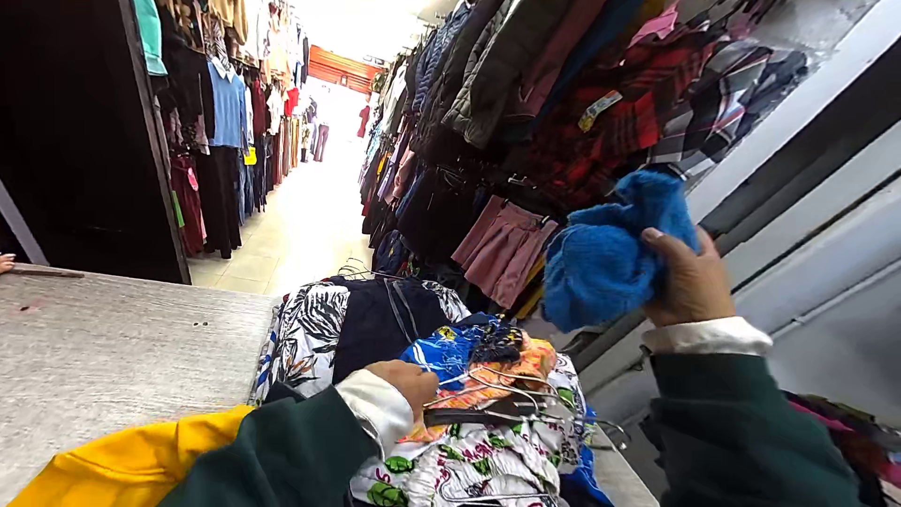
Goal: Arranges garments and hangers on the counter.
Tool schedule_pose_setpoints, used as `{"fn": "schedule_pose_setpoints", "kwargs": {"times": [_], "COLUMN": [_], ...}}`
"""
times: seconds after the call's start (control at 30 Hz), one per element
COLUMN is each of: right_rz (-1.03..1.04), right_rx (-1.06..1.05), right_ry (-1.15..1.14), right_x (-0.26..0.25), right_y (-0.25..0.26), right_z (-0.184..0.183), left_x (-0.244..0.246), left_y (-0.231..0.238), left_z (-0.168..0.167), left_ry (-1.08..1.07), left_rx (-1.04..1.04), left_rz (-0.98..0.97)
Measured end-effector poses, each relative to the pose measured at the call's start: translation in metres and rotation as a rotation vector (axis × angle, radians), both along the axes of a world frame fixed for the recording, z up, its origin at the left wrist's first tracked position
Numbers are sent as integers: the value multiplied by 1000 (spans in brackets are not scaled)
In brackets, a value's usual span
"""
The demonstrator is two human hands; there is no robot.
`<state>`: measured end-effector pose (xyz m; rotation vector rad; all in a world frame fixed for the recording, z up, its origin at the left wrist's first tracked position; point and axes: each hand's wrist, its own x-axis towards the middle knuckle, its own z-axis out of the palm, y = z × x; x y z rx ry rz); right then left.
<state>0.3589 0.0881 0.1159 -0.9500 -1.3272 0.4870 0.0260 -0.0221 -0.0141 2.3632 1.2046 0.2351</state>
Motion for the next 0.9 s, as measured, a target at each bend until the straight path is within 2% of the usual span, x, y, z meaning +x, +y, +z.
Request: {"fn": "schedule_pose_setpoints", "kwargs": {"times": [0.07, 0.13, 0.3, 0.37, 0.47, 0.5, 0.57, 0.6, 0.67, 0.7, 0.83, 0.9], "right_rz": [-10, 22, 211, 326, 642, 699, 739, 758, 776, 783, 798, 821], "right_rx": [9, -7, -198, -324, -456, -519, -523, -500, -441, -406, -364, -377], "right_ry": [-3, -12, -54, -210, -657, -712, -676, -654, -625, -608, -510, -485], "right_x": [-7, -22, -96, -125, -136, -136, -127, -122, -114, -110, -107, -110], "right_y": [-9, -9, 4, 5, 21, 25, 30, 30, 27, 26, 18, 17], "right_z": [9, 5, -31, -61, -121, -130, -134, -137, -142, -143, -141, -139], "left_x": [7, 9, 6, 7, -2, -8, -24, -33, -57, -65, -74, -71], "left_y": [-12, -14, -11, -11, -14, -14, -9, -1, 46, 72, 152, 175], "left_z": [3, -3, -1, 0, -6, -2, 13, 15, -9, -8, 20, 10], "left_ry": [58, 25, 5, 37, 37, 29, -22, -55, -202, -202, 214, 275], "left_rx": [35, 112, 45, 3, -11, -40, -50, 19, 456, 501, -23, -43], "left_rz": [-1, 49, 97, 96, 112, 113, 140, 164, 189, 236, 579, 699]}}
